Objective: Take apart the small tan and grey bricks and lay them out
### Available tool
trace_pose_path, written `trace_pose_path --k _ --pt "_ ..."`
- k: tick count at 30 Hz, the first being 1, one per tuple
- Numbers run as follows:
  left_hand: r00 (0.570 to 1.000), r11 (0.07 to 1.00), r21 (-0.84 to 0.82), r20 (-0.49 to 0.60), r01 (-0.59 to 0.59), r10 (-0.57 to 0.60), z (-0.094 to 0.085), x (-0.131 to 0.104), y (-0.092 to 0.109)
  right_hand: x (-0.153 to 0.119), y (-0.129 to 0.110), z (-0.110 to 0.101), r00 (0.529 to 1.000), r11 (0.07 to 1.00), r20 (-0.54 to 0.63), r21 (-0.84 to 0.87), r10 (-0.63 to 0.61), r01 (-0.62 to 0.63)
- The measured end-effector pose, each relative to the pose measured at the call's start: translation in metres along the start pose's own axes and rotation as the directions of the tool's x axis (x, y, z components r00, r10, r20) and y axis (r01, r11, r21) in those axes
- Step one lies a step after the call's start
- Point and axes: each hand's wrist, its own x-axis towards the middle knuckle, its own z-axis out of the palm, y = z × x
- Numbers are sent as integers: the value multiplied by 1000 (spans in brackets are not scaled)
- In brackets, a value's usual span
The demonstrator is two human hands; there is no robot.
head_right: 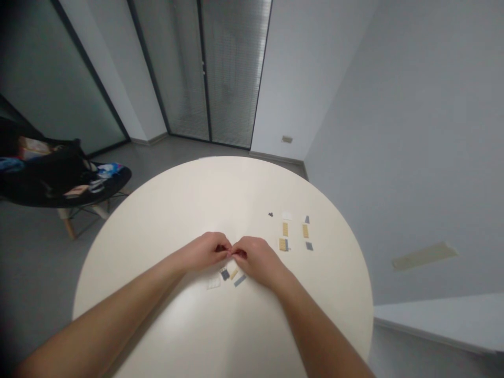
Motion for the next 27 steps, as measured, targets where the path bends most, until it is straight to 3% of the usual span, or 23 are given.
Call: trace_pose_path --k 4,8,19,23,27 --pt "994 978 -187 -54 88 -100 0 4 -2 0 2 0 990 1000 -137 -14 -26 24" --pt "984 925 -361 -78 120 -158 2 8 -3 0 6 2 955 988 -259 -92 -148 128" --pt "984 864 -495 -90 90 -154 3 9 -3 3 7 6 864 932 -361 -218 -352 288" --pt "982 851 -513 -73 111 -172 3 8 0 4 20 2 880 945 -372 -251 -294 209" --pt "978 847 -515 -67 134 -196 3 7 1 3 44 -14 891 905 -442 -414 -108 -95"
